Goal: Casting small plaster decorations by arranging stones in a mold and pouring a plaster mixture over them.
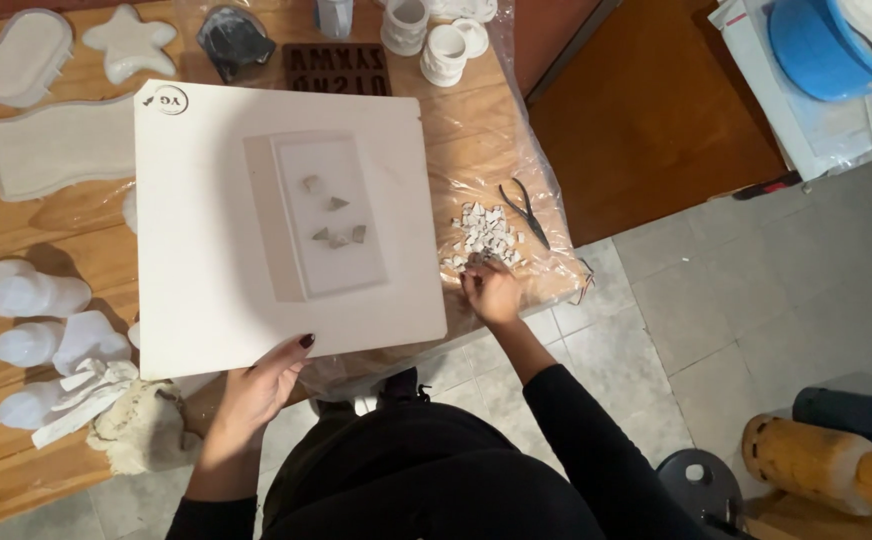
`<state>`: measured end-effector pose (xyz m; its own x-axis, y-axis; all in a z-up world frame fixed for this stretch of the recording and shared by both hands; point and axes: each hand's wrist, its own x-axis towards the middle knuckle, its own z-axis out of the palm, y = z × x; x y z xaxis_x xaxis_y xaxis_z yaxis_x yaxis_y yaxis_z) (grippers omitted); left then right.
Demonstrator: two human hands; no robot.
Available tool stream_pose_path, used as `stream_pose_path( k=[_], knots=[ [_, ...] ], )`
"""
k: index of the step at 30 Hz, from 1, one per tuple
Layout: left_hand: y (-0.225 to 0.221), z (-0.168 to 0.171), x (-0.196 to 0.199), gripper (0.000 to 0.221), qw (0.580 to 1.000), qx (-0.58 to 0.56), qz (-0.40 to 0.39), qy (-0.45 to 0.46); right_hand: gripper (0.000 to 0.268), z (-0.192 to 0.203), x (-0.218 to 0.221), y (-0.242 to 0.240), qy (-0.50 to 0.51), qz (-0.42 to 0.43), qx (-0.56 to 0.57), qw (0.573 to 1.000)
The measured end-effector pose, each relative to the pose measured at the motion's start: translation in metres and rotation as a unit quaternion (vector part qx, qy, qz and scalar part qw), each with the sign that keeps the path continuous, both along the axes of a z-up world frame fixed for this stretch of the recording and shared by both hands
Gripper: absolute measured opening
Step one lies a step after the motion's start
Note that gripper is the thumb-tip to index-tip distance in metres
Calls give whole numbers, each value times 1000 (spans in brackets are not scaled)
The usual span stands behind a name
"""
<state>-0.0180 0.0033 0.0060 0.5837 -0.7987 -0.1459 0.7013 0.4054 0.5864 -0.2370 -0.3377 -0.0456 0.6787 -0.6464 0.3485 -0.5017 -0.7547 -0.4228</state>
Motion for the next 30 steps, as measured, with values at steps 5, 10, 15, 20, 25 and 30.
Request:
stream_pose_path(
  k=[5, 10, 15, 20, 25, 30],
  knots=[
    [1, -12, -1, 27, 1000, -15, -9, 6, 10, -10, -15, -19, -28, -85, 230, 969],
    [0, -13, -4, 33, 999, 11, -5, 31, 12, -20, -26, -31, -140, -45, 314, 938],
    [0, -18, -3, 32, 1000, -13, -17, 23, 8, 3, -14, -5, 10, -7, 21, 1000],
    [3, -4, -3, 27, 999, 29, -14, 16, 9, 3, -12, 4, 0, -98, 61, 993],
    [7, -10, -2, 23, 1000, 6, -23, 13, 44, 13, -24, -34, 43, -100, 5, 994],
    [3, -4, -3, 22, 999, 38, -27, 4, 66, -39, -20, -36, 91, 43, -54, 993]
  ],
)
